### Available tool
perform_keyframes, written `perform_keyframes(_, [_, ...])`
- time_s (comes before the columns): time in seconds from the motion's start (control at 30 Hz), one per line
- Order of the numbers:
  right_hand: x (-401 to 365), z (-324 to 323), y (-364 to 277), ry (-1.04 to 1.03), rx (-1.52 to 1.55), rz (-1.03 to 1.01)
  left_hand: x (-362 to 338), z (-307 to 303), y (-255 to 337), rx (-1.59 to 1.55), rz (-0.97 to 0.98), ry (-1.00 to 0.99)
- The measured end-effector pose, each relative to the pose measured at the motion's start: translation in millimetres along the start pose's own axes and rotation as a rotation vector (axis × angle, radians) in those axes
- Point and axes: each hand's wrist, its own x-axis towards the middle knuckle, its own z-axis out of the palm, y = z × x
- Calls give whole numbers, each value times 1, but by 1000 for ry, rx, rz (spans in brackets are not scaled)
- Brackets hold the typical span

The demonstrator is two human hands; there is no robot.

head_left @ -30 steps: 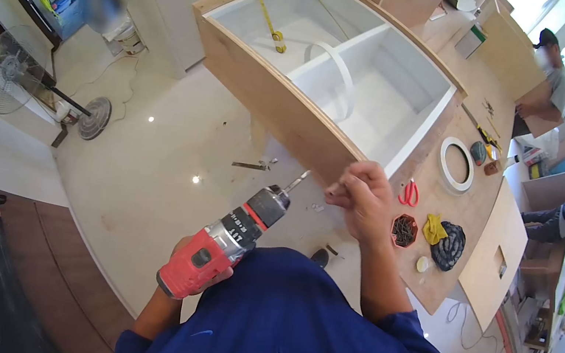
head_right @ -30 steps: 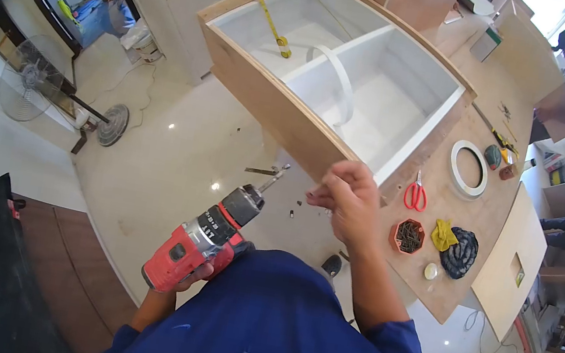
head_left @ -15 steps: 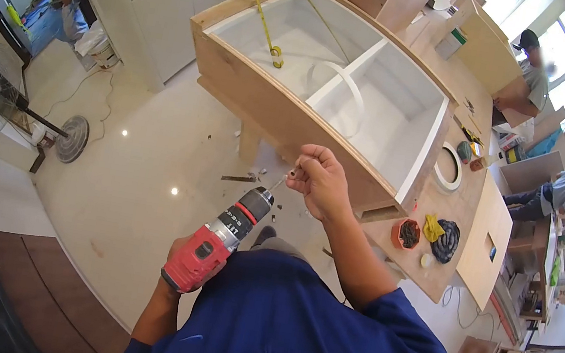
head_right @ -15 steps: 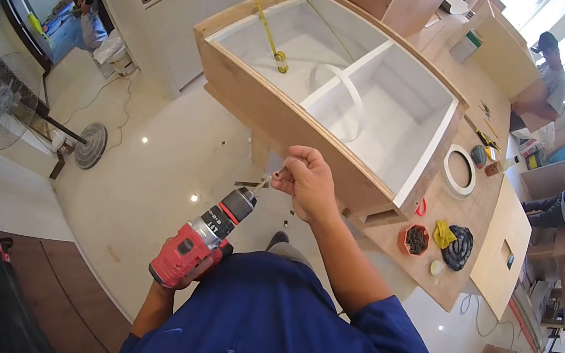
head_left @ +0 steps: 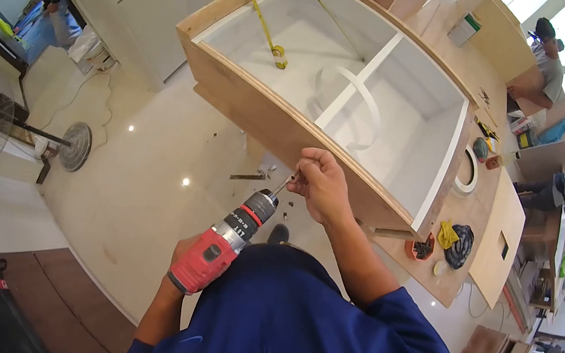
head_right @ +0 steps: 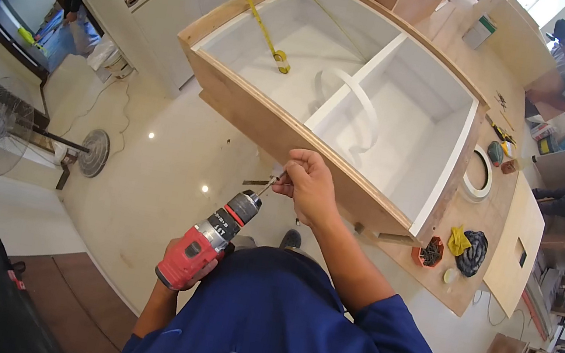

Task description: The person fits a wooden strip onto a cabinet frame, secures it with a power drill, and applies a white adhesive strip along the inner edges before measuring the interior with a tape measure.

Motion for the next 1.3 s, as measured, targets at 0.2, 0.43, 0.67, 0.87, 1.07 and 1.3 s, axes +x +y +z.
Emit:
perform_keyframes(0.2, [5, 22, 15, 158, -124, -117, 14, -22, -40, -162, -51, -91])
perform_keyframes(0.43, [2, 35, 37, 255, -109, -125, 21, -45, -68, -118, 62, -172])
perform_keyframes(0.67, [-5, 46, 46, 273, 49, -108, 21, -51, -79, -203, 46, -184])
perform_keyframes(0.87, [-2, 41, 48, 250, 150, -124, 31, -49, -60, -3, 77, -158])
perform_keyframes(1.07, [7, 23, 40, 173, 203, -36, 38, -33, -58, -56, 95, -112])
perform_keyframes(1.3, [14, 16, 24, 105, 227, -4, 43, -15, -63, -147, 161, -51])
